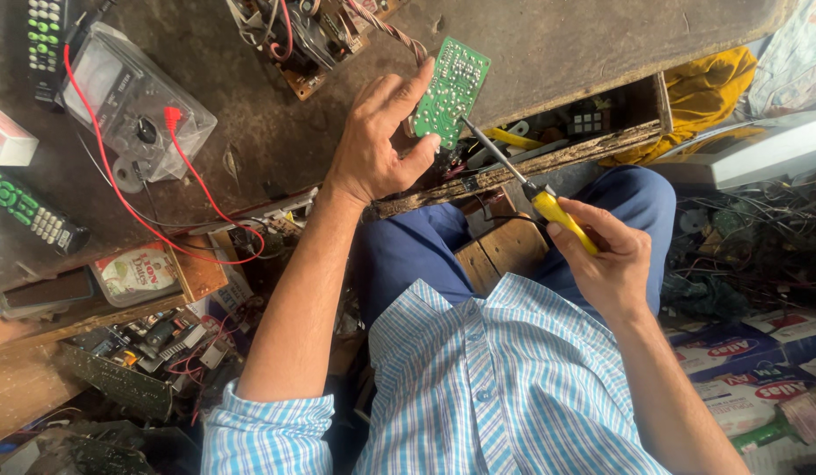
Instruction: The person holds a small green circuit board and uses a soldering iron to apply heat to multiple solder joints on the board. The person repeatedly touches the iron to different points on the board while holding it steady with the other hand.
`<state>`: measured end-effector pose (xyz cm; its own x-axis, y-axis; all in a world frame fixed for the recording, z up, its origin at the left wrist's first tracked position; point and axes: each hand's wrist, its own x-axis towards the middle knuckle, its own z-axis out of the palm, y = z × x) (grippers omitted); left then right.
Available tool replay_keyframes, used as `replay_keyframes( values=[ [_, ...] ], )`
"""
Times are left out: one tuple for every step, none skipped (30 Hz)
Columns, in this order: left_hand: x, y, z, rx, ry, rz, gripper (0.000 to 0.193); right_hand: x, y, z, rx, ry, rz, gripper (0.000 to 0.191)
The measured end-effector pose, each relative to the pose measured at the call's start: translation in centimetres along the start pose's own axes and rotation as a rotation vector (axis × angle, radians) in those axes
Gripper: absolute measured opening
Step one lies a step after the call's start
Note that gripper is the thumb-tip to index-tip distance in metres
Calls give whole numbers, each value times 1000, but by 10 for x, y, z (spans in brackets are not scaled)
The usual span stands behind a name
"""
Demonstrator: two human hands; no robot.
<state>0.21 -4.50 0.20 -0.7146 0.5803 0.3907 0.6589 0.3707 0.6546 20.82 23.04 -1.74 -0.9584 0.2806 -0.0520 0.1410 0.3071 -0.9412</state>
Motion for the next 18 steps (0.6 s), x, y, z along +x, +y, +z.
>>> replay_keyframes(
  values=[
    [0, 0, 0, 1, 0, 4, 74, -1, 0, -1, -2, 0, 8, 29],
    [1, 0, 0, 4, 1, 10, 74, 0, 0, 0, -4, 1, 13, 29],
    [1, 0, 0, 6, 2, 14, 74, 0, -1, -1, -7, 1, 14, 29],
    [1, 0, 0, 5, 5, 16, 74, 0, -1, -1, -10, 0, 16, 29],
    [1, 0, 1, 2, 8, 21, 74, 0, -1, -1, -14, 0, 18, 29],
    [2, 0, 1, 0, 10, 26, 74, 0, -1, 0, -10, -1, 11, 29],
    [2, 0, 0, -3, 8, 20, 74, 1, 0, 1, -7, -1, 6, 29],
    [1, 0, 0, -6, 6, 13, 74, 0, 0, 2, -3, -2, 1, 29],
    [1, -1, 0, -9, 3, 7, 74, 0, 0, 2, 6, -2, -1, 29],
    [1, 0, -1, -7, 2, 9, 74, -1, 0, 2, 16, -4, -4, 29],
    [1, 0, -1, -5, 2, 11, 74, -1, 0, 2, 26, -5, -7, 29],
    [1, 0, -1, -2, 1, 13, 74, -1, 0, 1, 11, -5, -7, 29],
    [1, 0, -1, -2, 2, 12, 74, -1, 0, 0, -3, -6, -7, 29],
    [2, 0, 0, -2, 3, 11, 74, 0, 0, 0, -17, -6, -8, 30],
    [2, 0, 0, -4, 2, 11, 74, 0, 0, 0, -6, -8, 4, 30],
    [2, 0, 0, -2, 2, 6, 74, 0, 0, 1, 6, -9, 15, 30],
    [2, 0, 0, -1, 2, 2, 74, 0, 0, 1, 18, -10, 26, 30],
    [2, 0, 0, -1, 0, -2, 74, -1, -1, 1, 74, 10, -1, 30]
  ],
)
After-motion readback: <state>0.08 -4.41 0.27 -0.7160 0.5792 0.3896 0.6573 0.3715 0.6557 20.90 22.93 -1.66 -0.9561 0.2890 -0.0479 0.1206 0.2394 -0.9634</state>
